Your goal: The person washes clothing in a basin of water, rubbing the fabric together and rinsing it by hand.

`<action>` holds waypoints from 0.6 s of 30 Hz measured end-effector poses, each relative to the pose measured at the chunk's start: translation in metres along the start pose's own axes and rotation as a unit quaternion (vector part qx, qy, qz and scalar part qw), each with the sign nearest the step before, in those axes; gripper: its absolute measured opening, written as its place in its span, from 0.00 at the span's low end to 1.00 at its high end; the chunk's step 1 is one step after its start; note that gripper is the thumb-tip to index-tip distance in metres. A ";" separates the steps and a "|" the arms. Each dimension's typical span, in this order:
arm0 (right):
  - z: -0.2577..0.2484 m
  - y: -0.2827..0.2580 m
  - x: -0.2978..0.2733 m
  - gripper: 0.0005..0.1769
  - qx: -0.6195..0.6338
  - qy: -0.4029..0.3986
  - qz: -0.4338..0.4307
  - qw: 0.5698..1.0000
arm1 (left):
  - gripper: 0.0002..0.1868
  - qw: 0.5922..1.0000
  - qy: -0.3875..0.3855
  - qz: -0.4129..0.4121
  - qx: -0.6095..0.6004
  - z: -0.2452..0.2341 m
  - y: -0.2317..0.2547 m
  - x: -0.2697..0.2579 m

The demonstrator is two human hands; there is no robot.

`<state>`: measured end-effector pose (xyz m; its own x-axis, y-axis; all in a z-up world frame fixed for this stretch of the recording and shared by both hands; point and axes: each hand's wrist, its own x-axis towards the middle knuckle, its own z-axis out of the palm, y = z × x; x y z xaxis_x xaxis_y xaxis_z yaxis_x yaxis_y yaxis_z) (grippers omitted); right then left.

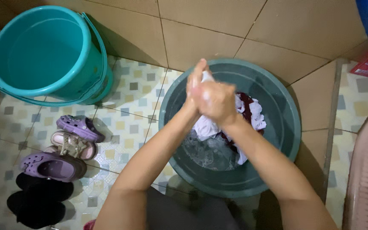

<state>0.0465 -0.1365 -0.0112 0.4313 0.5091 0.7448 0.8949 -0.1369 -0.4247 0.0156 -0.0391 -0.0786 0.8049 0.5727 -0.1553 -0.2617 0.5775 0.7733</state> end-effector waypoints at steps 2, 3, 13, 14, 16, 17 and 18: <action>0.004 -0.009 -0.010 0.10 0.005 -0.023 -0.073 0.997 | 0.31 0.998 0.027 0.005 0.050 -0.001 -0.003 0.004; 0.004 -0.001 -0.003 0.10 0.005 -0.022 -0.071 0.997 | 0.21 0.999 0.014 -0.023 -0.027 0.007 -0.008 0.002; 0.003 -0.019 -0.020 0.11 0.033 -0.046 -0.098 0.994 | 0.24 0.994 0.063 -0.047 0.071 -0.009 0.005 0.001; 0.004 -0.009 -0.011 0.11 0.033 -0.046 -0.100 0.993 | 0.24 0.994 0.063 -0.046 0.070 0.001 0.010 -0.003; 0.003 0.018 0.016 0.12 -0.013 0.028 -0.022 0.999 | 0.17 0.988 0.008 -0.112 -0.107 0.019 0.012 -0.012; 0.002 0.023 0.020 0.12 -0.013 0.027 -0.021 0.999 | 0.17 0.988 0.009 -0.112 -0.107 0.022 0.010 -0.013; 0.000 0.025 0.023 0.14 -0.021 0.009 0.068 0.997 | 0.18 0.992 -0.014 -0.089 -0.083 0.021 0.005 -0.011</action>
<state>0.0791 -0.1281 -0.0050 0.5506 0.4685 0.6909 0.8319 -0.2394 -0.5006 0.0168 -0.0546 -0.0607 0.8604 0.4371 -0.2618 -0.1951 0.7573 0.6233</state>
